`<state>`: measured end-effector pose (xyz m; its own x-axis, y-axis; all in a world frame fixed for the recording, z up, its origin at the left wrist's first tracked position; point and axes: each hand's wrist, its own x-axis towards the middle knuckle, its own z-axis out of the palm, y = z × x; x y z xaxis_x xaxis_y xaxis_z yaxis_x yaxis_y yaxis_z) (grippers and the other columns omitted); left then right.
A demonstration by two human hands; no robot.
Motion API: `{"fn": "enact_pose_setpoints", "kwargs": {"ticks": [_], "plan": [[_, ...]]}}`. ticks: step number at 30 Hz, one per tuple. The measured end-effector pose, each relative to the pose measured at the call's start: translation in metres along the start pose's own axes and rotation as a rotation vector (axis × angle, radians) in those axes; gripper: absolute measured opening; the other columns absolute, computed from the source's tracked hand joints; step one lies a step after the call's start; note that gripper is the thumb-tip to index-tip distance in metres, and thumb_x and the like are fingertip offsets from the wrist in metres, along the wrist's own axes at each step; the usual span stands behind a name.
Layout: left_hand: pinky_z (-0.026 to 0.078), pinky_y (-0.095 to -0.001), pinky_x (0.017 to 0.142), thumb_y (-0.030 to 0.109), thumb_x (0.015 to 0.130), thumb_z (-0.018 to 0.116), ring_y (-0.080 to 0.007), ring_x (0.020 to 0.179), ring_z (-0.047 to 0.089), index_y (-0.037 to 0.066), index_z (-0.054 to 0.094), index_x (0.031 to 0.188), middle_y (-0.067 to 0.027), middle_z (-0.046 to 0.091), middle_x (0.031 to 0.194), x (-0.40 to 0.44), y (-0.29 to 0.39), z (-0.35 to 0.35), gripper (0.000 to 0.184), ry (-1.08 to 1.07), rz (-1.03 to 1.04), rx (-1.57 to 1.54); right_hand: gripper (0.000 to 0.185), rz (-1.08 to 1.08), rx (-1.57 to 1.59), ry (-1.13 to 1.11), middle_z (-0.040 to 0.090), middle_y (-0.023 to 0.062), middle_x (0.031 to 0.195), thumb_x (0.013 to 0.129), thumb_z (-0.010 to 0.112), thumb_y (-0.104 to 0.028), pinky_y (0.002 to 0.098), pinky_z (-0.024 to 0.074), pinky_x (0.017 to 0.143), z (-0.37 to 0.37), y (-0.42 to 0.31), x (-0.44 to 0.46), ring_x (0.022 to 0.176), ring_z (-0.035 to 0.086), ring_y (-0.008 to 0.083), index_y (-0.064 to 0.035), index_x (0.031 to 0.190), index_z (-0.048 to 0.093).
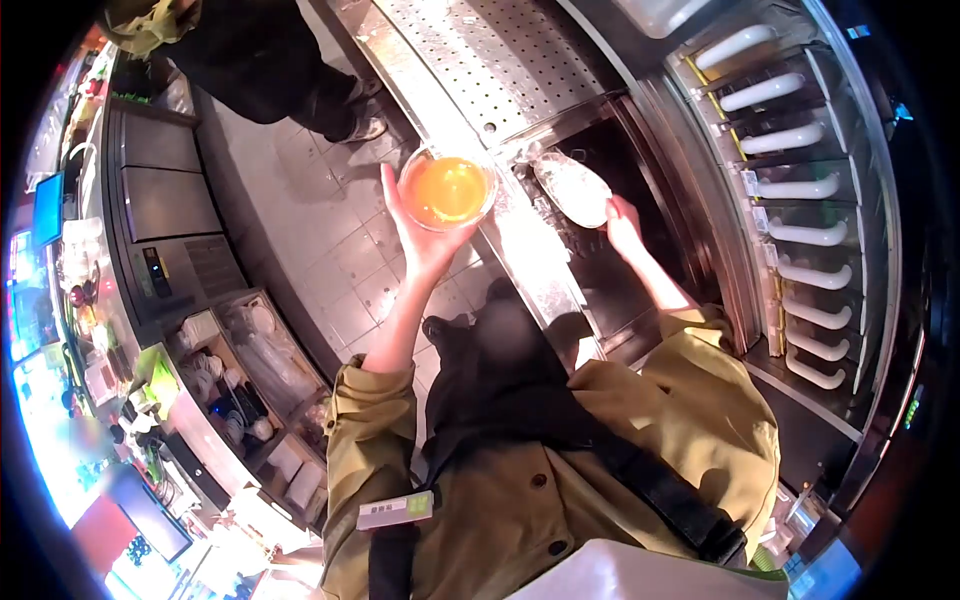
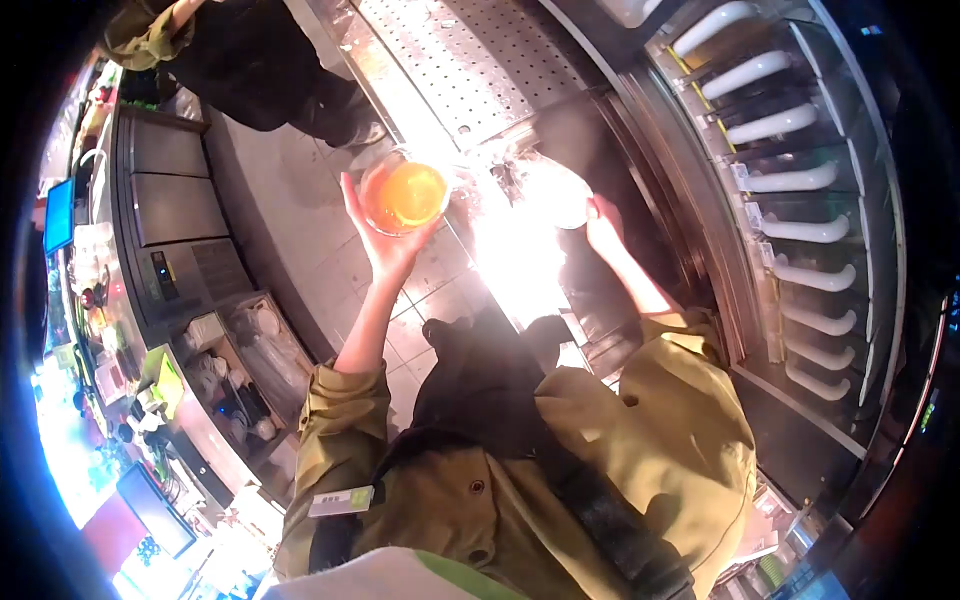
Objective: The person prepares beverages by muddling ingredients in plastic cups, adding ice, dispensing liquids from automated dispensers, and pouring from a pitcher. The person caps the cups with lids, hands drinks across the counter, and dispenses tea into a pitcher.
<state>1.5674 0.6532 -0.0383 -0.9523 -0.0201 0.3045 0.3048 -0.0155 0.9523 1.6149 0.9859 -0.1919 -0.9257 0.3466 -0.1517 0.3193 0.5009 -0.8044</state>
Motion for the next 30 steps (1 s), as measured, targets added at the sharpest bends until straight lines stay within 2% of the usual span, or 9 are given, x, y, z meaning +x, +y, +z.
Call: {"fn": "enact_pose_setpoints", "kwargs": {"ticks": [6, 10, 12, 16, 17, 20, 23, 28, 30], "plan": [[0.034, -0.0381, 0.096, 0.018, 0.058, 0.079, -0.0272, 0.114, 0.04, 0.004, -0.003, 0.135, -0.018, 0.034, 0.125, 0.005, -0.018, 0.02, 0.114, -0.111, 0.011, 0.016, 0.027, -0.21, -0.032, -0.125, 0.055, 0.0069, 0.06, 0.089, 0.044, -0.023, 0.0251, 0.0383, 0.047, -0.101, -0.147, -0.005, 0.053, 0.053, 0.0108, 0.0008, 0.081, 0.054], [0.035, -0.0363, 0.096, 0.012, 0.059, 0.078, -0.0235, 0.113, 0.041, 0.006, -0.005, 0.135, -0.0135, 0.034, 0.126, 0.014, -0.015, 0.032, 0.113, -0.172, -0.001, 0.099, 0.024, -0.33, -0.355, -0.271, 0.056, 0.0127, 0.067, 0.089, 0.044, -0.018, 0.03, 0.0402, 0.058, -0.13, -0.239, 0.002, 0.062, 0.052, 0.0161, 0.0035, 0.082, 0.051], [0.036, -0.0362, 0.096, 0.013, 0.06, 0.078, -0.0218, 0.112, 0.042, 0.007, -0.002, 0.136, -0.0125, 0.034, 0.126, 0.017, -0.013, 0.046, 0.11, -0.168, -0.028, 0.01, 0.025, -0.439, -0.588, -0.239, 0.055, 0.021, 0.07, 0.087, 0.045, -0.021, 0.0364, 0.0407, 0.058, -0.127, -0.27, -0.001, 0.067, 0.056, 0.0321, 0.0021, 0.081, 0.053], [0.043, -0.0413, 0.088, 0.041, 0.077, 0.06, -0.0233, 0.103, 0.05, 0.012, 0.021, 0.13, -0.0126, 0.041, 0.12, 0.037, 0.02, 0.052, 0.072, -0.076, -0.873, -1.143, 0.024, -0.527, -0.903, -0.178, 0.055, 0.0224, 0.066, 0.086, 0.044, -0.019, 0.0419, 0.0443, 0.056, -0.127, -0.304, -0.006, 0.064, 0.058, 0.0352, 0.0011, 0.077, 0.053], [0.044, -0.0439, 0.086, 0.055, 0.081, 0.045, -0.0269, 0.103, 0.051, 0.011, 0.036, 0.122, -0.0143, 0.048, 0.113, 0.039, 0.039, 0.057, 0.06, -0.028, -0.85, -1.034, 0.024, -0.552, -0.974, -0.148, 0.055, 0.0228, 0.064, 0.086, 0.043, -0.019, 0.0429, 0.0452, 0.056, -0.127, -0.305, -0.006, 0.063, 0.059, 0.0355, 0.0012, 0.077, 0.053], [0.043, -0.0443, 0.087, 0.056, 0.08, 0.046, -0.0286, 0.103, 0.051, 0.01, 0.036, 0.122, -0.0153, 0.047, 0.113, 0.035, 0.03, 0.058, 0.063, -0.057, -0.765, -1.08, 0.023, -0.587, -1.069, -0.053, 0.054, 0.0245, 0.06, 0.084, 0.043, -0.016, 0.0454, 0.0467, 0.055, -0.127, -0.315, -0.013, 0.059, 0.059, 0.0373, 0.0027, 0.074, 0.052], [0.043, -0.0428, 0.089, 0.039, 0.074, 0.065, -0.0272, 0.107, 0.049, 0.011, 0.017, 0.132, -0.0159, 0.042, 0.119, 0.039, 0.008, 0.05, 0.08, -0.164, -0.966, -1.418, 0.024, -0.53, -1.051, 0.027, 0.056, 0.0242, 0.062, 0.083, 0.042, -0.015, 0.0462, 0.047, 0.056, -0.136, -0.331, -0.027, 0.061, 0.059, 0.0387, 0.0031, 0.072, 0.053], [0.04, -0.0409, 0.093, 0.011, 0.059, 0.078, -0.0265, 0.11, 0.046, 0.012, -0.005, 0.136, -0.017, 0.034, 0.124, 0.017, 0.001, 0.049, 0.113, -0.114, -0.27, -0.584, 0.023, -0.134, -1.079, -0.02, 0.059, 0.0221, 0.069, 0.082, 0.041, -0.012, 0.0456, 0.0464, 0.065, -0.145, -0.297, -0.025, 0.07, 0.059, 0.0379, 0.003, 0.078, 0.058], [0.04, -0.0405, 0.093, 0.008, 0.057, 0.079, -0.0266, 0.11, 0.045, 0.011, -0.006, 0.136, -0.0169, 0.033, 0.125, 0.01, -0.017, 0.043, 0.116, -0.079, -0.145, -0.299, 0.021, -0.074, -1.123, -0.287, 0.06, 0.0242, 0.08, 0.078, 0.045, -0.009, 0.0436, 0.0477, 0.068, -0.113, -0.252, -0.006, 0.078, 0.06, 0.0366, 0.0019, 0.08, 0.063]]}}
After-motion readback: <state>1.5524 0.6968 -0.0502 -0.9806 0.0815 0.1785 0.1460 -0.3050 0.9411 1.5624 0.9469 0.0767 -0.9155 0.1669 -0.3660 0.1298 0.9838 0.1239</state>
